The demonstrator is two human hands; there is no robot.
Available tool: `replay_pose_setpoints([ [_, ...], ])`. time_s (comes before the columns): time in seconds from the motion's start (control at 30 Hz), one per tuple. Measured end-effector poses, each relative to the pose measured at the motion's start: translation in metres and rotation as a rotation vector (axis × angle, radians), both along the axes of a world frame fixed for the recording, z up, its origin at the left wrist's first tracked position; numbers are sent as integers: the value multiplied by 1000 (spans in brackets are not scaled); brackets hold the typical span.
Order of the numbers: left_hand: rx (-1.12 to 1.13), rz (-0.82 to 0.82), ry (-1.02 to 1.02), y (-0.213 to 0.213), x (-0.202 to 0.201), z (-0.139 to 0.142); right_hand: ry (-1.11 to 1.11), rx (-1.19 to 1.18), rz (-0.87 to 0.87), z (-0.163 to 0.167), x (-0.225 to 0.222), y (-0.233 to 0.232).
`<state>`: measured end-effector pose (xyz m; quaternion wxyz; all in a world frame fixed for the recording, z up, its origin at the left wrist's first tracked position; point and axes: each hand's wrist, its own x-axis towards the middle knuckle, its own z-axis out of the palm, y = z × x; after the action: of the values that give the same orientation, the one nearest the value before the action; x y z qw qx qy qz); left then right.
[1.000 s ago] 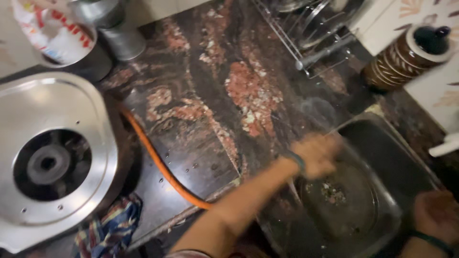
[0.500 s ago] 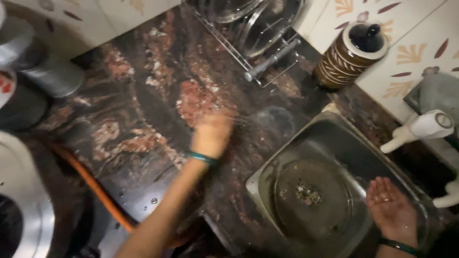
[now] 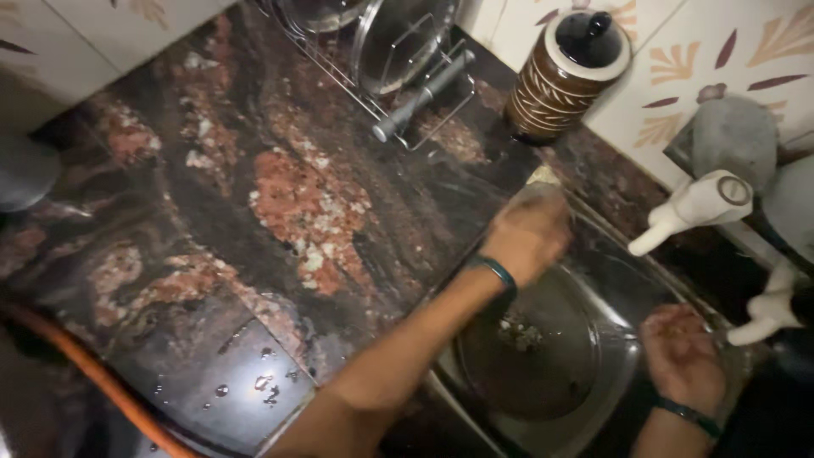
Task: The person rinses a stainless steel cup under the tap in the kitchen sink, scrubs it by hand, and places it aside. They then wipe the wet countertop around the sink with a checkered cloth, moving containers aside to clean underneath, and finally turn off the tap.
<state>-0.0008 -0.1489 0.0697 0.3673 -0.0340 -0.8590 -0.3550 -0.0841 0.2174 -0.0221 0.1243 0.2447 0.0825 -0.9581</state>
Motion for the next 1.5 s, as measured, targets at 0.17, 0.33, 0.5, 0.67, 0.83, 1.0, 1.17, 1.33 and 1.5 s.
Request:
replay_pose_setpoints([
  [0.17, -77, 621, -358, -42, -43, -39, 128, 348, -7, 27, -2, 4],
  [0.33, 165, -307, -467, 97, -61, -103, 194, 537, 427, 63, 13, -83],
  [0.5, 481, -286, -719, 83, -19, -119, 582, 1438, 838, 102, 61, -126],
  [0.67, -114, -93, -896, -24, 82, -50, 742, 2015, 969, 90, 104, -108],
  [0.83, -164, 52, -435, -90, 258, 12, 1083, 2095, 1233, 52, 145, -131],
  [1.0, 6, 405, -324, -120, 481, 41, 1460, 2093, 1210, 75, 207, -202],
  [1.17, -68, 952, -543, -64, 645, 60, 1685, 1729, 1189, 120, 273, -282],
  [1.33, -58, 1224, -594, -27, 667, 31, 1880, 1473, 1189, 149, 334, -332],
  [1.5, 390, 1122, -251, -31, 619, 42, 1822, 1013, 1477, 137, 388, -354],
])
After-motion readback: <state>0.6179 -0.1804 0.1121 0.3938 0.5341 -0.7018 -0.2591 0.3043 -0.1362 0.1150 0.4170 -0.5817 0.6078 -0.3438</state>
